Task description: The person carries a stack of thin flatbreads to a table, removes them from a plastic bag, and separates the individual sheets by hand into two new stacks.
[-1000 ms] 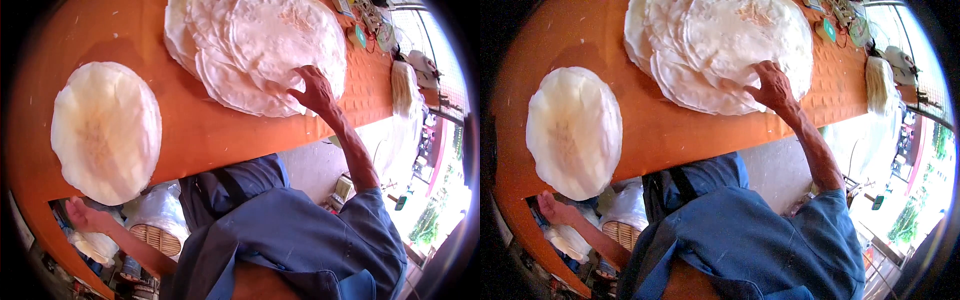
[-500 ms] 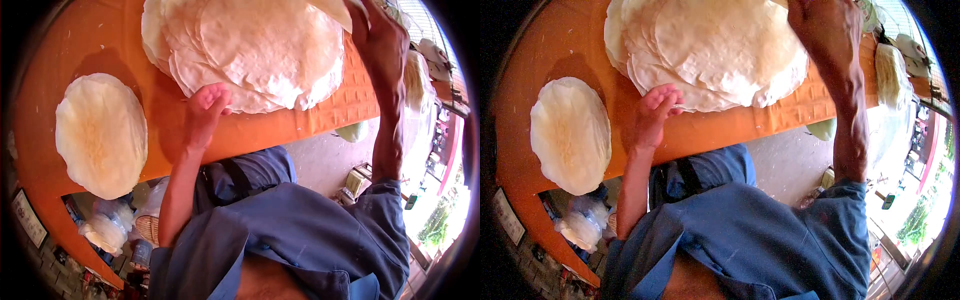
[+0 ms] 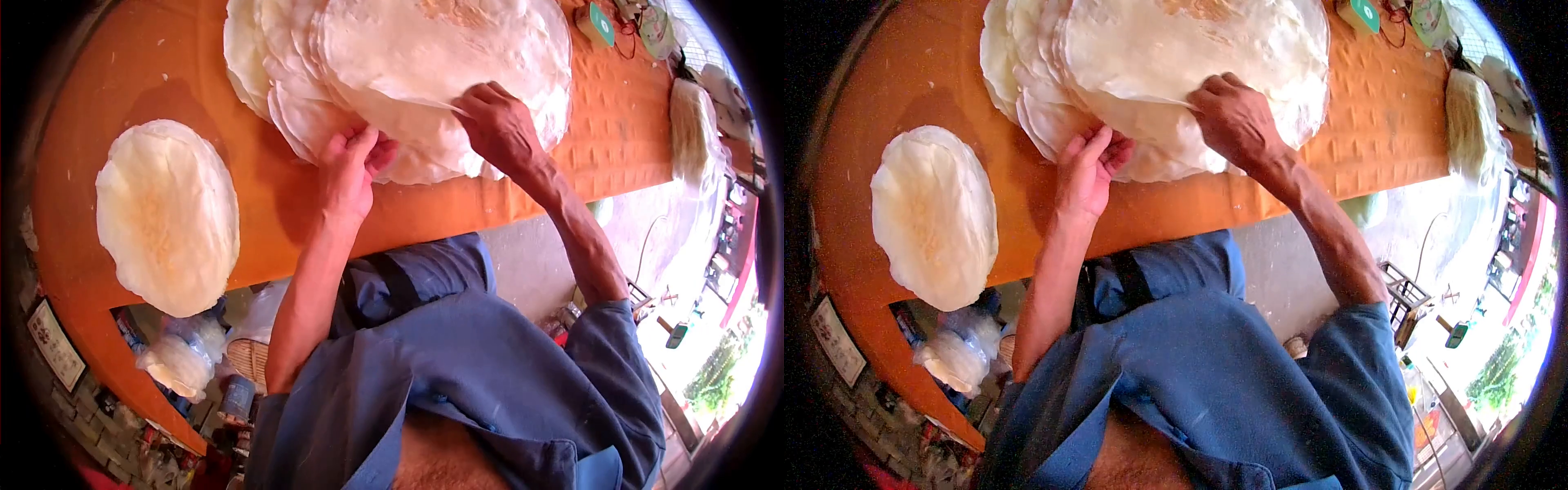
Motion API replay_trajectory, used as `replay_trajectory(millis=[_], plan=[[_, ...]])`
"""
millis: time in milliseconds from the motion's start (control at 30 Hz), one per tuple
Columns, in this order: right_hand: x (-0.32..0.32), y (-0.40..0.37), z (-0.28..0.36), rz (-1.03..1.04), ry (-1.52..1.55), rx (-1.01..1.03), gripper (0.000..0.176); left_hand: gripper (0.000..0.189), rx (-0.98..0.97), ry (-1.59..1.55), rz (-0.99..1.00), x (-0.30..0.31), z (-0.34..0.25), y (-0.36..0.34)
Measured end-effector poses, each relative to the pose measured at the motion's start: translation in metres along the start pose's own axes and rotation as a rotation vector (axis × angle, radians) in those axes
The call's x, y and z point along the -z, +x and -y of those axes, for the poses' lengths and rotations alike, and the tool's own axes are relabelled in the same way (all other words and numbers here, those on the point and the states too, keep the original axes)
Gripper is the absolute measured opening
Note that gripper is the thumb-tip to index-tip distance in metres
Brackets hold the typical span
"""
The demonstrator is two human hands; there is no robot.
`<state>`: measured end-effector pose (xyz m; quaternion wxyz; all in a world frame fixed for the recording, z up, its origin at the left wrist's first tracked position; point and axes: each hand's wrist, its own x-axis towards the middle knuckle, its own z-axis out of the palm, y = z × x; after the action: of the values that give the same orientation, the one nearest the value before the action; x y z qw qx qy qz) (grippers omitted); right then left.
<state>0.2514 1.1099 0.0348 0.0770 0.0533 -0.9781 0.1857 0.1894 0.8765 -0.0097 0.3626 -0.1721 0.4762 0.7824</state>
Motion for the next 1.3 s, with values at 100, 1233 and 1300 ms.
replay_trajectory(millis=[100, 1233, 1300], plan=[[-0.01, -0.006, 0.009, 0.009, 0.089, 0.034, 0.026, 0.013, -0.003, 0.02, 0.035, -0.007, -0.004, 0.001], [-0.006, 0.012, 0.005, 0.05, -0.054, -0.055, 0.015, 0.021, 0.012, 0.295, -0.178, 0.0, -0.022, 0.01], [-0.007, 0.021, 0.005, 0.113, -0.07, -0.071, 0.016, 0.021, -0.071, 0.397, -0.137, -0.003, -0.022, 0.012]])
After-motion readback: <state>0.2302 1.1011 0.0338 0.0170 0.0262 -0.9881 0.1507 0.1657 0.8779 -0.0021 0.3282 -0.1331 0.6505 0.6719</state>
